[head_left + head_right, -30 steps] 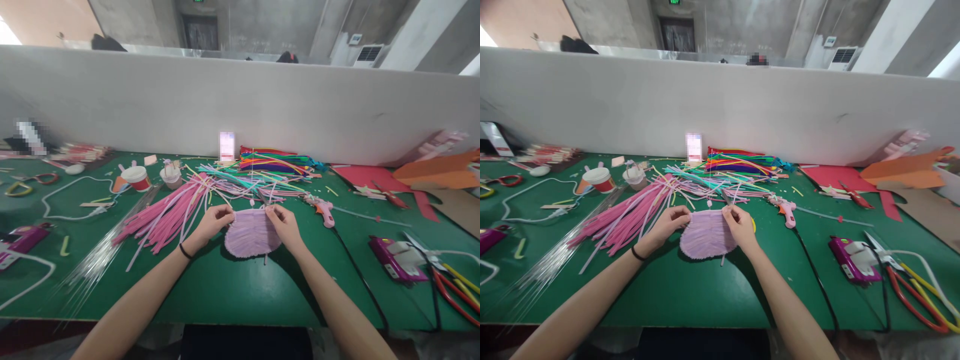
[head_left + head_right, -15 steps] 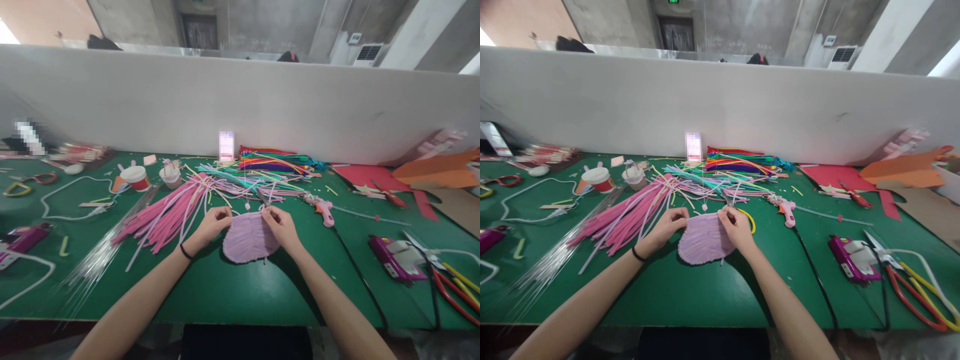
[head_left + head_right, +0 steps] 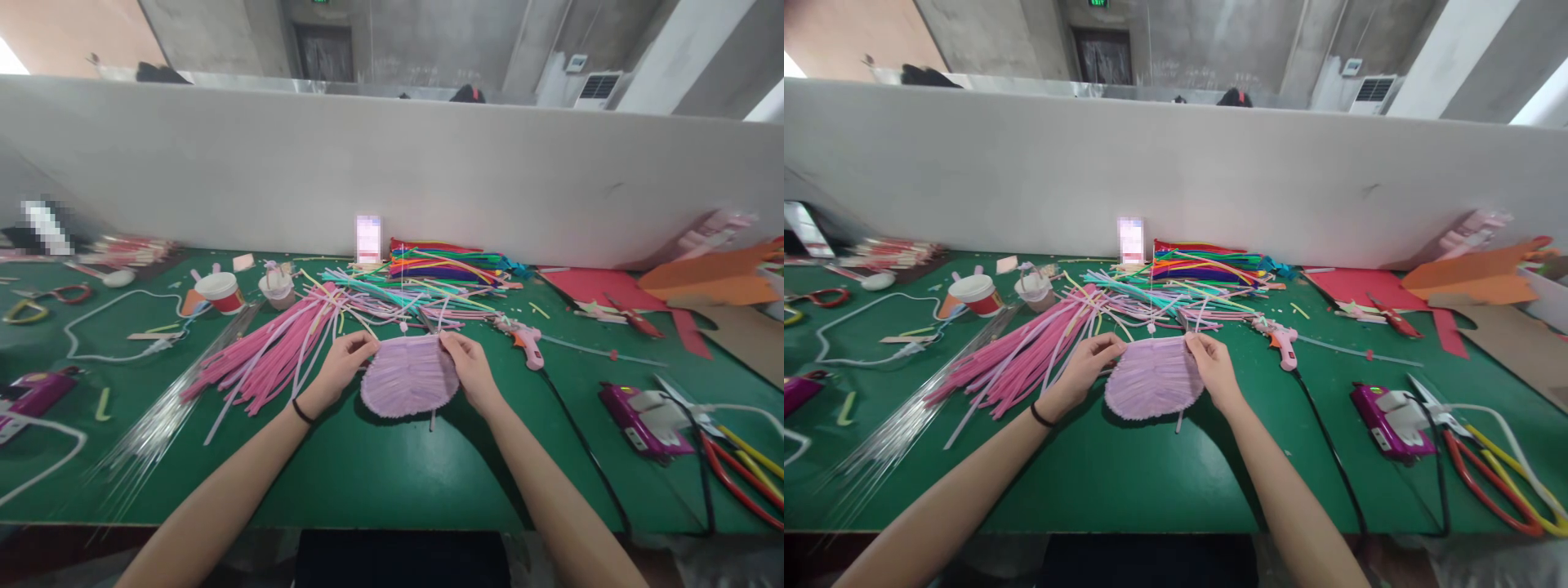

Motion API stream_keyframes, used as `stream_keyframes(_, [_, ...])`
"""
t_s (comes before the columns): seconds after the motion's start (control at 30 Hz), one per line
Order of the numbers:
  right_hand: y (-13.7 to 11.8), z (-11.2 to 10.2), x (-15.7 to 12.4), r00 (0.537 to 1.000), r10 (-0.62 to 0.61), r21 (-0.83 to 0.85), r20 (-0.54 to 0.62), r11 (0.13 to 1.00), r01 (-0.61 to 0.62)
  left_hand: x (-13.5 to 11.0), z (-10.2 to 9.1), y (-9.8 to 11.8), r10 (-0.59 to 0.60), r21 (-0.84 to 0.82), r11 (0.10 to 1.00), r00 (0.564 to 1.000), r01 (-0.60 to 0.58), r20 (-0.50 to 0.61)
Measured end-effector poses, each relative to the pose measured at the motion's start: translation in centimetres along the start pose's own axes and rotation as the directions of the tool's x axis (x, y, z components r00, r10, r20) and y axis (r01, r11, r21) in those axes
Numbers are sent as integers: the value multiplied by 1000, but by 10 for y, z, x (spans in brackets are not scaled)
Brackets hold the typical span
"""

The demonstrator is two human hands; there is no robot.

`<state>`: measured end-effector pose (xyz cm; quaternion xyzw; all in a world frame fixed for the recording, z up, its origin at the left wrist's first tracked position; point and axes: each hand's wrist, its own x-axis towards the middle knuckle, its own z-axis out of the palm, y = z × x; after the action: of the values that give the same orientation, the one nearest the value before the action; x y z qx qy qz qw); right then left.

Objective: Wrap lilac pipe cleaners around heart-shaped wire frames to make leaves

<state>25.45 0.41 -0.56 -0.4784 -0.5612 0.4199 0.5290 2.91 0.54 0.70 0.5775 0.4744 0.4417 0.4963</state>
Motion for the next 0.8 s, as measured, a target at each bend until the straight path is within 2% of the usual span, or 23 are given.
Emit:
stream_keyframes(0.13, [-2, -3, 0, 995, 87, 36, 53, 995, -89, 3, -4, -2, 57, 31, 998, 998, -56, -39])
stream_keyframes(0.23, [-1, -3, -1, 992, 100, 28, 81, 994, -103, 5, -6, -4, 78, 43, 996, 995, -76, -59])
stream_keyframes(0.43, [2, -3, 0, 992, -5, -54, 125, 998, 12, 5, -6, -4, 73, 48, 996, 995, -71, -62])
stream_keyframes(0.53, [1, -2, 0, 995, -50, -98, 89, 993, 59, 5, -5, -4, 75, 57, 996, 995, -72, -60])
stream_keyframes(0.7, [0, 0, 1, 997, -51, -91, -59, 995, 45, 4, -1, -6, 118, 78, 990, 992, -115, -35])
stream_keyframes(0.8, [3, 0, 2, 998, -20, -44, -57, 999, 17, 5, 0, -7, 121, 104, 988, 992, -116, -41])
